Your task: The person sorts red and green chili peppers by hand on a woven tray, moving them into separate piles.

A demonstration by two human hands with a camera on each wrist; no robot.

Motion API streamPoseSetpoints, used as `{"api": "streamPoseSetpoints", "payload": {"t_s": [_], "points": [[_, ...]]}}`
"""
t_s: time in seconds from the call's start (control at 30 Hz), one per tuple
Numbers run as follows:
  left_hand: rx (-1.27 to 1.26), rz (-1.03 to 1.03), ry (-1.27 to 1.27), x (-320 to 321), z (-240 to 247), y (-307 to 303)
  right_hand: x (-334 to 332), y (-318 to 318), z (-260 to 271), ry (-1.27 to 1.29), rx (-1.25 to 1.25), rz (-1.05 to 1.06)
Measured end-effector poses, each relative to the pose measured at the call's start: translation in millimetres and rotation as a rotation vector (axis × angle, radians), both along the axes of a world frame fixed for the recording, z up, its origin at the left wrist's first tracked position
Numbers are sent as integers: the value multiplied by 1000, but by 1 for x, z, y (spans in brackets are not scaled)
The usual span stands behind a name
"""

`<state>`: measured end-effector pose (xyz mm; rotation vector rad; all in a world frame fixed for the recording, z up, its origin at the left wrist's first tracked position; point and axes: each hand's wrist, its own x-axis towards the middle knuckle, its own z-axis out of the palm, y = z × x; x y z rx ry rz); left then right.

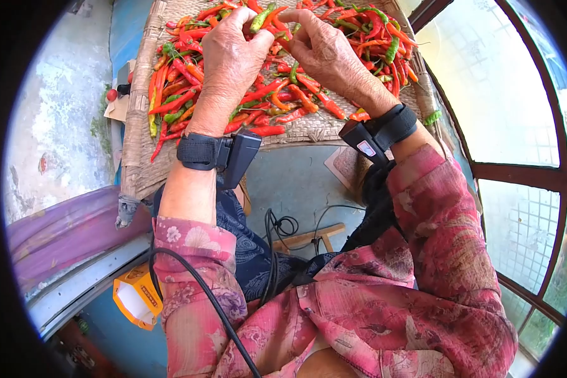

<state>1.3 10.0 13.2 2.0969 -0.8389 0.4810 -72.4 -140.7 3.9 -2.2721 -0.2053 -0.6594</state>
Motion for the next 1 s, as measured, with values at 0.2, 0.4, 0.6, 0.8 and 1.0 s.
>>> {"api": "streamPoseSetpoints", "payload": {"t_s": [0.2, 0.4, 0.6, 0.8, 1.0], "points": [[150, -38, 131, -2, 0, -1, -3, 0, 2, 28, 77, 69], [130, -338, 263, 3, -15, -6, -10, 1, 24, -114, 247, 206], [175, -221, 300, -3, 2, -10, -10, -7, 28, -127, 224, 159], [163, -172, 173, -3, 6, -7, -9, -10, 31, -127, 367, 67], [339, -229, 302, -8, 10, -5, -11, -7, 33, -147, 483, 62]]}}
